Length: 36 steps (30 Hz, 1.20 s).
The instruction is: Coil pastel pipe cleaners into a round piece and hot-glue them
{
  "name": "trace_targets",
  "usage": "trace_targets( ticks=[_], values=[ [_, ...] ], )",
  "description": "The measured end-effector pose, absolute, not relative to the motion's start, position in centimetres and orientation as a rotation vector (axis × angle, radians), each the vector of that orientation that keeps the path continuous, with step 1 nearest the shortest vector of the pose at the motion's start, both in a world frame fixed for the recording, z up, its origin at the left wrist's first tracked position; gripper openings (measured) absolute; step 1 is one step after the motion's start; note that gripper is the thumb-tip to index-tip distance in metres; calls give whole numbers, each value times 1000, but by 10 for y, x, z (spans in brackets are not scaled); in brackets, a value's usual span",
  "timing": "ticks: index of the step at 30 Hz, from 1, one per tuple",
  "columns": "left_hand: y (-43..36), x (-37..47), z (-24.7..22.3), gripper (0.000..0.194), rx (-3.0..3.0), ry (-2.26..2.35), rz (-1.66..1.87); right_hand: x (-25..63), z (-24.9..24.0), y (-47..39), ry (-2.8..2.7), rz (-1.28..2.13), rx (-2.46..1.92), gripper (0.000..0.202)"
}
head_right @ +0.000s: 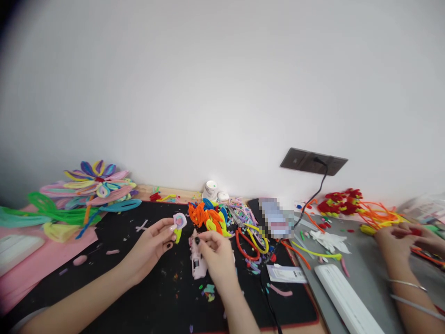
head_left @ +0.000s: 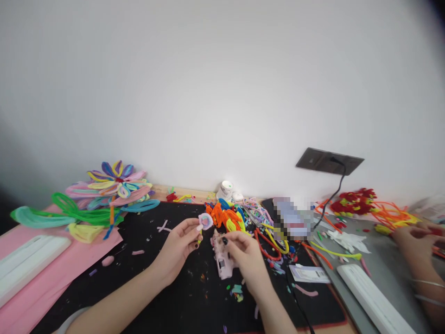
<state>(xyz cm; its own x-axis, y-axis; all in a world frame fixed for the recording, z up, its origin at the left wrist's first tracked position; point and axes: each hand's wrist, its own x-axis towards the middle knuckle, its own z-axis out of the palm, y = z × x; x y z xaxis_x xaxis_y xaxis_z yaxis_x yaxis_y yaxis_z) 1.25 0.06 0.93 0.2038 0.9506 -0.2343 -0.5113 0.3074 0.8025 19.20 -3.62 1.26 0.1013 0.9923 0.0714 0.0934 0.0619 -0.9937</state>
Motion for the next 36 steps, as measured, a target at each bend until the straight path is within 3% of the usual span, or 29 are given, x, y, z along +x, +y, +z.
trace_targets(
  ticks=[4,19,25,36],
  values=[
    [-9,23,11,29,715,849,1073,164,10,-34,-953,1252,-1149,14],
    [-20,42,25,26,922,940,1129,158,14,-37,-680,1223,-984,21],
    [-17,17,21,39,916,990,1110,169,15,-38,-577,1223,-974,24],
    [-29,3,35,28,878,899,1099,182,16,-38,-534,1179,-966,20]
  ],
)
